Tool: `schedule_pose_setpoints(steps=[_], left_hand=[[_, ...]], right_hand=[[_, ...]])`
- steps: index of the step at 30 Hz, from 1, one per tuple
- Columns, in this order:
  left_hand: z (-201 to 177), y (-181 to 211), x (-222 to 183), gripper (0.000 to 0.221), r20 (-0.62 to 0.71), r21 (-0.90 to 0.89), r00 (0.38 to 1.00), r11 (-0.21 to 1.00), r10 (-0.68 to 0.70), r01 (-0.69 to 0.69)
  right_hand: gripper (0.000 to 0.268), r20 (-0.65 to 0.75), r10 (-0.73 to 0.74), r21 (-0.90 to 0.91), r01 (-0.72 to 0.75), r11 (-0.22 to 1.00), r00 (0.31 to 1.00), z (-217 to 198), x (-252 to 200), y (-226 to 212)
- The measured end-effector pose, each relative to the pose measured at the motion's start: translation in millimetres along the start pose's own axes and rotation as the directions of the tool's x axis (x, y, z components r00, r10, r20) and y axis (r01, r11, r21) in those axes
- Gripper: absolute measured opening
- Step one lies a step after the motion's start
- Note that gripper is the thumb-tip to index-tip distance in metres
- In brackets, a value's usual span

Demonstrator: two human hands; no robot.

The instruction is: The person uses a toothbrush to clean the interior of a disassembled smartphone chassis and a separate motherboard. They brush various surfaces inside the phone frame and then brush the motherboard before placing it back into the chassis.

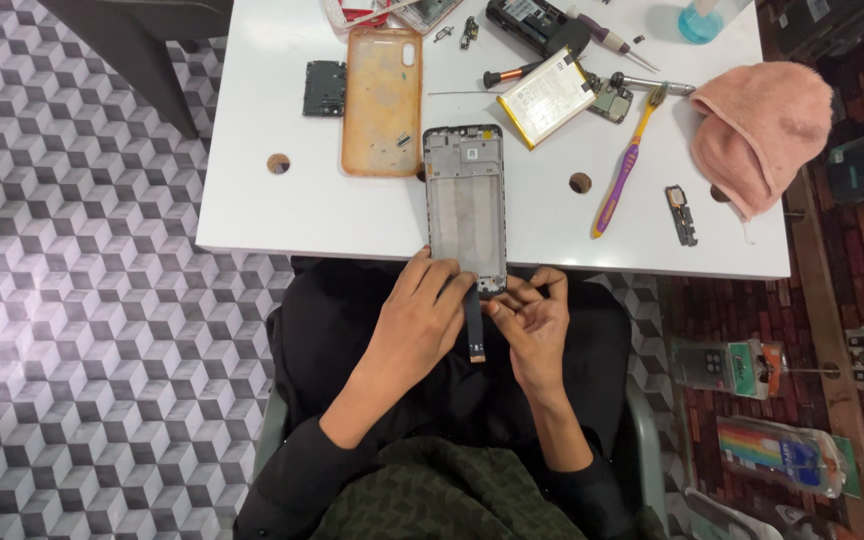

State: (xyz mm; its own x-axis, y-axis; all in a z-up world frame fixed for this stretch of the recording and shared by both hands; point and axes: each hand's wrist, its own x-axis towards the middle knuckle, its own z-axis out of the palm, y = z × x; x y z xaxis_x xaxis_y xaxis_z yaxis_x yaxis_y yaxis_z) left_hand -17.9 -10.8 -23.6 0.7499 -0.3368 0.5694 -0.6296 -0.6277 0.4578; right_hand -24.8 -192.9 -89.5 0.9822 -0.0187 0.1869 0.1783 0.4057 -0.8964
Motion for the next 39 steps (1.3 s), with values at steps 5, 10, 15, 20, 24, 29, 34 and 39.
schedule_pose_setpoints(steps=[5,10,15,20,24,29,34,39], left_hand=[[3,1,-6,0.034,-0.028,-0.002,1.000,1.000,-0.004,0.004],[6,5,-9,0.032,-0.079,-0.015,0.997,1.000,-0.012,0.010],[6,4,-11,0.028,-0.140,-0.075,0.990,0.997,-0.026,0.016],[8,1,-11,0.017,-0.160,-0.118,0.984,0.991,-0.082,0.063],[15,-4,-1,0.014,-0.226,-0.131,0.966,0.986,-0.127,0.099],[15,-16,23,0.014,-0.087,0.080,0.994,0.994,-0.067,0.074],[17,-23,51,0.002,0.142,0.136,0.989,0.991,-0.033,0.014],[20,-24,58,0.011,0.186,0.208,0.983,0.977,0.012,-0.051]], right_hand=[[0.039,-0.051,0.004,-0.010,-0.004,1.000,0.999,7,-2,-1],[0.034,-0.079,0.004,0.054,0.001,0.999,0.997,7,1,-4],[0.032,-0.149,0.033,0.091,-0.020,0.996,0.988,10,4,0],[0.030,-0.166,0.049,0.206,-0.014,0.979,0.985,16,2,3],[0.029,-0.145,0.016,0.161,0.008,0.987,0.989,19,7,2],[0.032,-0.164,0.028,0.103,-0.011,0.995,0.986,21,7,-2],[0.032,-0.168,0.036,0.064,-0.025,0.998,0.985,26,10,-3],[0.036,-0.148,-0.024,-0.026,0.020,0.999,0.989,24,11,-1]])
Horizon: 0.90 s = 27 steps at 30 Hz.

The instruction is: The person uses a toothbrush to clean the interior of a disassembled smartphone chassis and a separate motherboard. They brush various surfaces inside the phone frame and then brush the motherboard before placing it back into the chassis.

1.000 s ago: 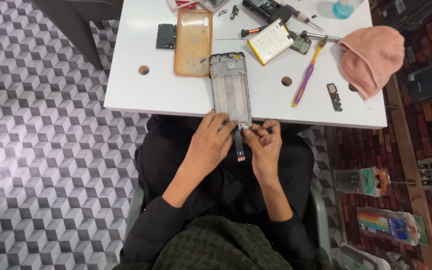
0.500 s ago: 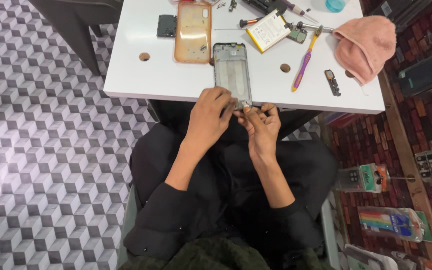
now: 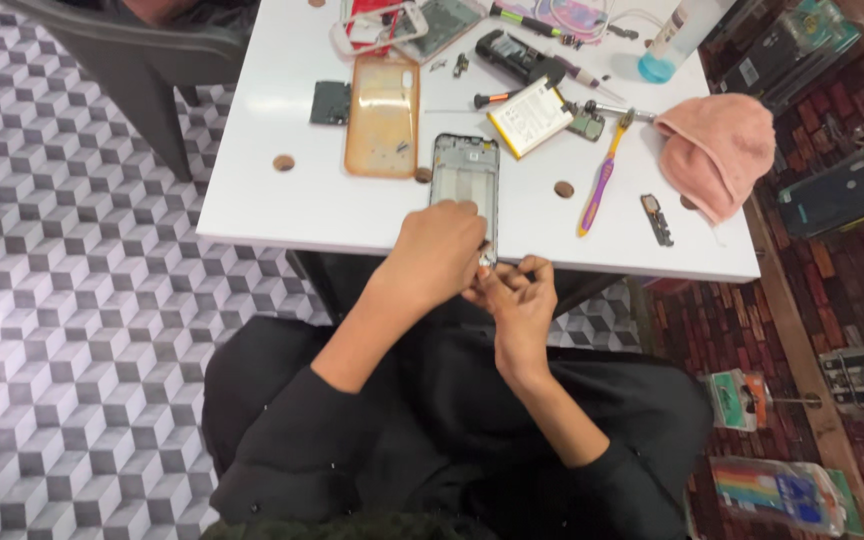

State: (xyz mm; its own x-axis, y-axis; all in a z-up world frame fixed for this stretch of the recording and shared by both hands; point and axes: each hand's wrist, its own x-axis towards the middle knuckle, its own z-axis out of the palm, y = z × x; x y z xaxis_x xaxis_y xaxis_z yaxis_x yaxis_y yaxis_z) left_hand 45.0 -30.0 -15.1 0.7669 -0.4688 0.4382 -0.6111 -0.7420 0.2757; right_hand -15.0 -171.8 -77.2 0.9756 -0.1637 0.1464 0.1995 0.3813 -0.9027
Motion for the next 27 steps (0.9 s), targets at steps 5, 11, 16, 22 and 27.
schedule_pose_setpoints(steps=[5,11,16,22,27], left_hand=[[-3,3,-4,0.020,-0.036,-0.037,0.999,0.999,0.016,-0.017],[-7,17,-7,0.037,0.008,0.084,1.000,0.996,-0.026,0.025],[-10,9,-11,0.035,-0.016,0.063,1.000,0.998,0.024,-0.023],[-5,4,-10,0.027,-0.048,-0.070,0.999,0.997,-0.013,0.010],[-2,5,-12,0.033,-0.073,-0.116,0.996,0.992,-0.050,0.041]], right_hand=[[0.033,0.026,-0.032,0.000,0.032,0.999,0.999,-5,-1,8],[0.037,0.080,-0.110,-0.016,0.112,0.994,0.991,-15,-1,20],[0.037,0.104,-0.055,-0.086,0.064,0.994,0.993,-24,0,19],[0.037,0.112,-0.008,-0.168,0.027,0.985,0.994,-21,2,12],[0.040,0.173,-0.014,-0.204,0.050,0.978,0.985,-20,3,10]])
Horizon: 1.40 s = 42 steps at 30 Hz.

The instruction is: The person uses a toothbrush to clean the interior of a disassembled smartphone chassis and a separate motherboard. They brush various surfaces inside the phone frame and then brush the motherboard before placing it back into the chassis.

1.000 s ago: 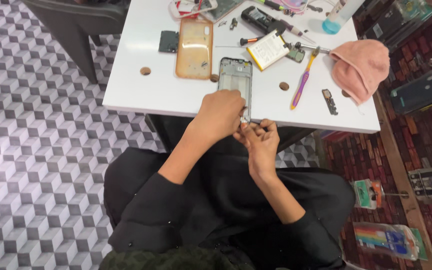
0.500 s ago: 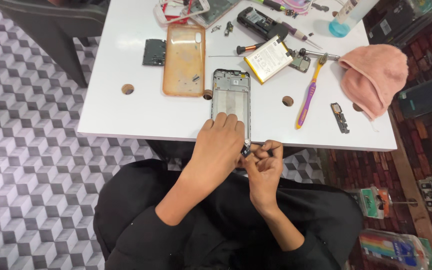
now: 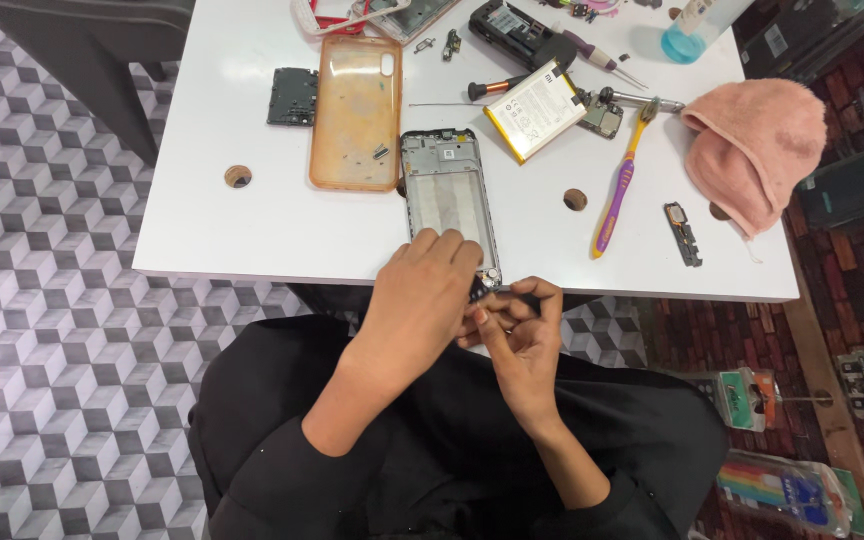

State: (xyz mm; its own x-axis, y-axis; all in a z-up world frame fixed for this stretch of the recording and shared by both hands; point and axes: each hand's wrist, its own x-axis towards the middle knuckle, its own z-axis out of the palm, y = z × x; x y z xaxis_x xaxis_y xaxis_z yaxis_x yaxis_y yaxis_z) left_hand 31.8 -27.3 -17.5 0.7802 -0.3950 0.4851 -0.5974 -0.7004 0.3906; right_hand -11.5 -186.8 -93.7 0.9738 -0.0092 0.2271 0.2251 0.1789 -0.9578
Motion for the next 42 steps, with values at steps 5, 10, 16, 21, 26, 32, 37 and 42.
schedule_pose_setpoints(steps=[5,10,16,21,26,32,37,42], left_hand=[[0,-5,1,0.016,-0.028,-0.038,0.999,0.999,-0.025,0.024],[1,3,9,0.030,0.045,0.058,0.999,0.998,-0.016,0.013],[6,7,17,0.025,0.058,0.203,0.995,0.974,0.086,-0.096],[7,2,19,0.033,0.126,0.199,0.986,0.971,0.106,-0.129],[4,1,16,0.034,0.150,0.194,0.984,0.973,0.096,-0.125],[4,-4,7,0.030,0.054,0.096,0.989,0.986,0.135,-0.139],[8,-6,5,0.029,0.040,0.003,0.991,0.992,0.125,-0.125],[3,-19,5,0.019,-0.003,-0.272,0.992,0.954,0.129,-0.125]], right_hand=[[0.044,0.037,0.050,-0.074,-0.047,0.996,0.998,-3,0,-2],[0.049,0.090,0.140,-0.126,-0.128,0.984,0.986,-5,3,-17],[0.050,0.205,0.241,-0.481,-0.117,0.869,0.949,-24,23,-70],[0.030,0.242,0.276,-0.570,-0.094,0.816,0.930,-33,52,-93],[0.024,0.237,0.082,-0.360,0.010,0.933,0.968,-31,84,-75],[0.025,0.298,0.073,-0.280,0.014,0.960,0.952,-49,86,-70],[0.027,0.349,0.093,-0.334,0.031,0.942,0.933,-54,83,-70],[0.027,0.410,0.087,-0.287,0.038,0.957,0.908,-55,82,-66]])
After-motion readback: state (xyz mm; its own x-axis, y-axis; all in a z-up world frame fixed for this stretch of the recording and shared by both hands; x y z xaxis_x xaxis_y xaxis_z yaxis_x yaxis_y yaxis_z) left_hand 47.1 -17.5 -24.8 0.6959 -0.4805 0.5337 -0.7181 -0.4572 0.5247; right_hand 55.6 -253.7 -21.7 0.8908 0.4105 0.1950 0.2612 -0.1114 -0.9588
